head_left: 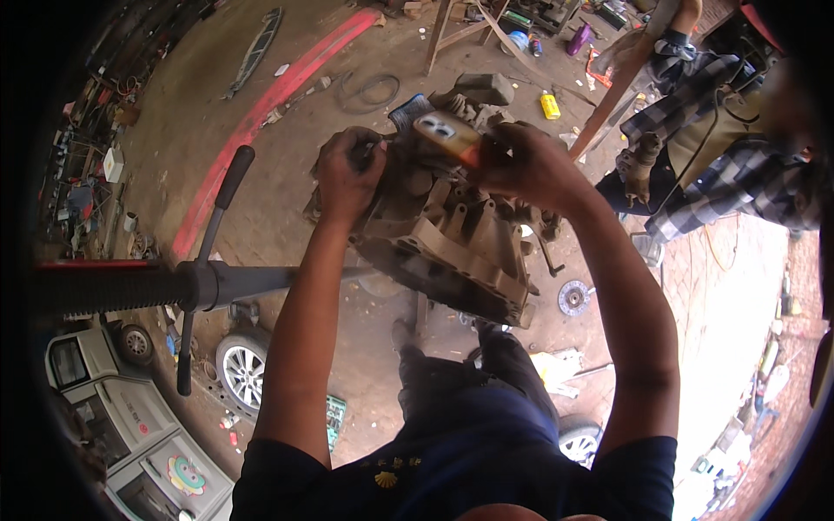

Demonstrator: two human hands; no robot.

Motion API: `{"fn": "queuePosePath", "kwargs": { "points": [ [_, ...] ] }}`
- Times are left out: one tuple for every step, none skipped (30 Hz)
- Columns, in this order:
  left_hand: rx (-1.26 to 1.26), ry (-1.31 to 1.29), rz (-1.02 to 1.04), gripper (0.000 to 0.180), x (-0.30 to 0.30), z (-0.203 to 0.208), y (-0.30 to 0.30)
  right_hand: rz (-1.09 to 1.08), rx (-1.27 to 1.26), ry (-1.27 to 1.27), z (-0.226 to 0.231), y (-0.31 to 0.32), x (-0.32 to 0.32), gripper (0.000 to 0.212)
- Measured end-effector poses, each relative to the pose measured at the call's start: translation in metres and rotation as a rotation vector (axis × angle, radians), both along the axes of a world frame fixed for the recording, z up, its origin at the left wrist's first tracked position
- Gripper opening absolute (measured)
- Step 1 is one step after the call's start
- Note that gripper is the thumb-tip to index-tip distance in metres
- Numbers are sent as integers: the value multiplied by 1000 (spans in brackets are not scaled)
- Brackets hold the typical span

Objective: The person cleans the inside of a large metal engine block using a cloth. They repeatedly wipe the interior surfaces and rotate the block to access different areas. The person also uses a small tool to scrape or pick at specific spots inside the block.

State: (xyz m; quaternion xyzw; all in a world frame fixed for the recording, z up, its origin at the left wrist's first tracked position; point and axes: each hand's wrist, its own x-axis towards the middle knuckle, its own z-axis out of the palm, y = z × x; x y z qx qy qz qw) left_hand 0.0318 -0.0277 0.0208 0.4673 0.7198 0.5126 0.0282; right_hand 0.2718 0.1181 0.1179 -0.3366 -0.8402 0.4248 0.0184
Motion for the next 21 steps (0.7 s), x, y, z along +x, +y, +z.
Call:
{"fn": "queuePosePath", "kwargs": {
  "points": [
    [4, 38, 4, 18, -2, 0, -1, -25, -269, 127, 1, 3, 2, 66],
    [9, 76, 7, 18, -4, 0, -3, -26, -392, 205, 6, 5, 9, 53],
    [6, 82, 5, 18, -3, -1, -2, -59, -521, 294, 1, 6, 16, 51],
    [3, 88, 3, 18, -3, -2, -1, -93, -650, 384, -6, 8, 23, 49],
    [0, 94, 1, 18, -2, -3, -1, -127, -782, 466, -11, 6, 29, 53],
    [-16, 90, 5, 18, -4, -5, -1, -159, -918, 547, -12, 1, 33, 57],
    [-32, 86, 9, 18, -5, -7, -3, -107, -978, 571, -13, -1, 35, 61],
    [-48, 83, 13, 18, -7, -9, -4, -53, -1039, 595, -14, -1, 37, 66],
    [-35, 95, 12, 18, -7, -9, -3, -5, -1098, 618, -15, -2, 40, 71],
    [-23, 106, 10, 18, -6, -9, -3, -33, -1109, 627, -20, -4, 42, 80],
    [-10, 117, 8, 18, -6, -10, -2, -53, -1111, 649, -23, -6, 45, 81],
    [-21, 101, 21, 18, -6, -10, -2, -67, -1114, 671, -26, -7, 47, 81],
    [-32, 84, 32, 18, -6, -11, -3, -82, -1116, 693, -28, -8, 48, 82],
    [-44, 66, 42, 18, -7, -12, -3, -77, -1116, 693, -29, -7, 49, 81],
    [-49, 62, 41, 20, -6, -12, -2, -74, -1114, 690, -29, -5, 51, 80],
    [-54, 57, 38, 21, -7, -13, -2, -72, -1111, 688, -29, -3, 53, 79],
    [-59, 52, 33, 23, -10, -14, -2, -72, -1107, 688, -29, -1, 56, 78],
    [-63, 83, 48, 24, -13, -21, -1, -45, -1189, 724, -28, 0, 59, 69],
    [-60, 112, 60, 25, -19, -30, -1, -46, -1169, 695, -30, 5, 60, 62],
    [-55, 28, 16, 24, -21, -30, -2, -80, -1061, 598, -37, 8, 55, 56],
    [-51, -57, -33, 24, -20, -28, -4, -140, -906, 472, -47, 9, 52, 50]
  ]
}}
